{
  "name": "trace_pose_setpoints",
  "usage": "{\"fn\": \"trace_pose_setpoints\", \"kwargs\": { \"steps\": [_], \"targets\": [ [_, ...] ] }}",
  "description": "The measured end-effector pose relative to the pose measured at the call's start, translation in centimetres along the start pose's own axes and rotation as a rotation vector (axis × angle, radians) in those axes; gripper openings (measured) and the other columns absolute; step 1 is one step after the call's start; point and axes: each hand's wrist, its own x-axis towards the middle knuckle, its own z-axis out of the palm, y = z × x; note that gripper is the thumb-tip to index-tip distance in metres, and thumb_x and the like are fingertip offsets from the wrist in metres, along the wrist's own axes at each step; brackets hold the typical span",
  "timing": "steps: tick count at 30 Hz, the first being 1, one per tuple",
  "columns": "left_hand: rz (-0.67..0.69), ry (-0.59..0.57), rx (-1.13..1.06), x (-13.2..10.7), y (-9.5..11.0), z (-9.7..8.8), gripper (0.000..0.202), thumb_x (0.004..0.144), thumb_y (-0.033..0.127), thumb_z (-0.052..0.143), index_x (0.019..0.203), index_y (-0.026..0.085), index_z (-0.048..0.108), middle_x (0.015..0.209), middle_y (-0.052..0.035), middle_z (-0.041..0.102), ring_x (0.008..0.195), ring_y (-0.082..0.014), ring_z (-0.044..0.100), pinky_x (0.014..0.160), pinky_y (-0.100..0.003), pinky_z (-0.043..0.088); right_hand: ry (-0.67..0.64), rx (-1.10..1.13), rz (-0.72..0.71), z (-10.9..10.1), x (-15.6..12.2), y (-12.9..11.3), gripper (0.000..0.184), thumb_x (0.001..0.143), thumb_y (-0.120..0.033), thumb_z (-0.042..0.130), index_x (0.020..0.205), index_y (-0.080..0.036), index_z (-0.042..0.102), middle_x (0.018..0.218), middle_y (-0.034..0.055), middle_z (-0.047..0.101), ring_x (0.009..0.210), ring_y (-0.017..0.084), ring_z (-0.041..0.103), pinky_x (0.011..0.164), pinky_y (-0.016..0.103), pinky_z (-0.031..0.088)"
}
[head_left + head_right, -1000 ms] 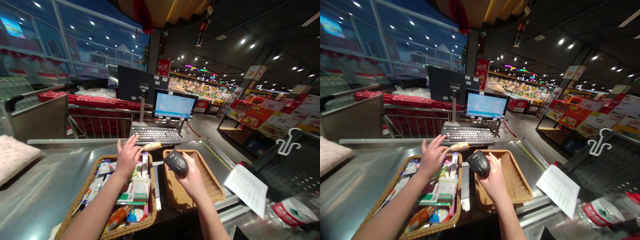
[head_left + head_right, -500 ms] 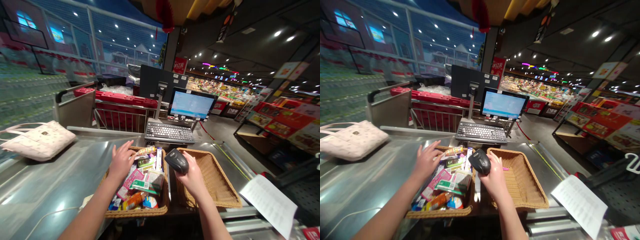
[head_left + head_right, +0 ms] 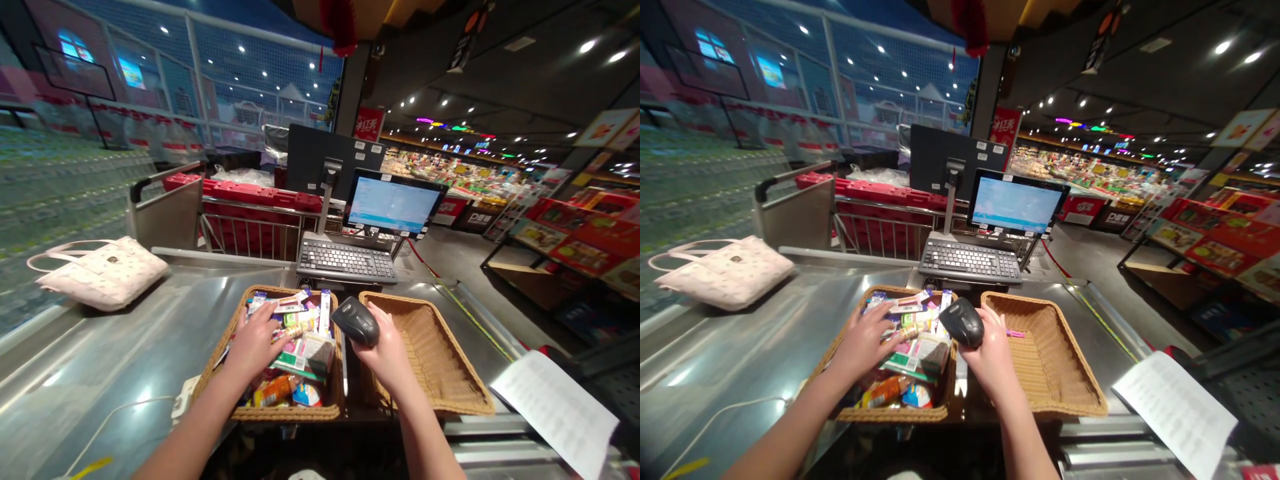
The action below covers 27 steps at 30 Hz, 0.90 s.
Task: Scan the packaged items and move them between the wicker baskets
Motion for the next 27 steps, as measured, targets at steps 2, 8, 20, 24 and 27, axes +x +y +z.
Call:
{"fn": "trace_pose_setpoints", "kwargs": {
  "steps": [2, 8, 20, 24, 27],
  "targets": [
    [-0.017, 0.043, -0.008, 0.6, 0.4, -0.6, 0.023, 0.083, 0.042, 0.059, 0.089, 0.023, 0.070, 0.139, -0.0130, 0.053, 0.130, -0.0343, 0.047, 0.108, -0.063, 0.029, 0.019, -0.006, -0.015, -0.3, -0.2, 0.7, 0.041, 0.069, -0.020, 0.061, 0.110, -0.019, 0.063, 0.118, 0.0113, 0.064, 0.127, 0.033, 0.049, 0.107, 0.055, 0.036],
    [0.050, 0.061, -0.092, 4.1, 3.8, -1.0, 0.025, 0.087, 0.039, 0.054, 0.101, 0.024, 0.068, 0.143, -0.0118, 0.049, 0.134, -0.0329, 0.042, 0.109, -0.064, 0.027, 0.063, -0.045, -0.001, -3.0, -0.9, 3.0, 0.044, 0.070, -0.023, 0.060, 0.113, -0.017, 0.062, 0.121, 0.0127, 0.063, 0.126, 0.033, 0.050, 0.103, 0.050, 0.042],
    [0.534, -0.182, -0.133, 12.1, 18.7, 9.2, 0.038, 0.078, 0.031, 0.063, 0.115, 0.021, 0.063, 0.154, -0.0140, 0.030, 0.145, -0.0332, 0.019, 0.115, -0.061, 0.014, 0.283, -0.190, 0.091, -12.5, -2.3, 9.0, 0.045, 0.074, -0.032, 0.059, 0.117, -0.020, 0.060, 0.124, 0.0118, 0.063, 0.128, 0.033, 0.048, 0.112, 0.056, 0.029],
    [0.552, -0.379, -0.025, 13.7, 21.6, 16.9, 0.046, 0.075, 0.021, 0.057, 0.121, 0.017, 0.063, 0.155, -0.0161, 0.028, 0.146, -0.0304, 0.018, 0.117, -0.056, 0.005, 0.281, -0.188, 0.103, -14.1, -2.7, 11.5, 0.045, 0.073, -0.030, 0.059, 0.117, -0.020, 0.060, 0.123, 0.0121, 0.063, 0.129, 0.033, 0.048, 0.111, 0.057, 0.029],
    [0.447, -0.609, 0.044, 14.1, 23.2, 22.7, 0.055, 0.065, 0.024, 0.064, 0.120, 0.021, 0.066, 0.152, -0.0139, 0.034, 0.145, -0.0352, 0.018, 0.116, -0.058, -0.004, 0.271, -0.188, 0.114, -14.8, -2.7, 13.4, 0.046, 0.072, -0.028, 0.059, 0.117, -0.019, 0.059, 0.125, 0.0131, 0.062, 0.131, 0.032, 0.046, 0.112, 0.057, 0.027]
  ]
}}
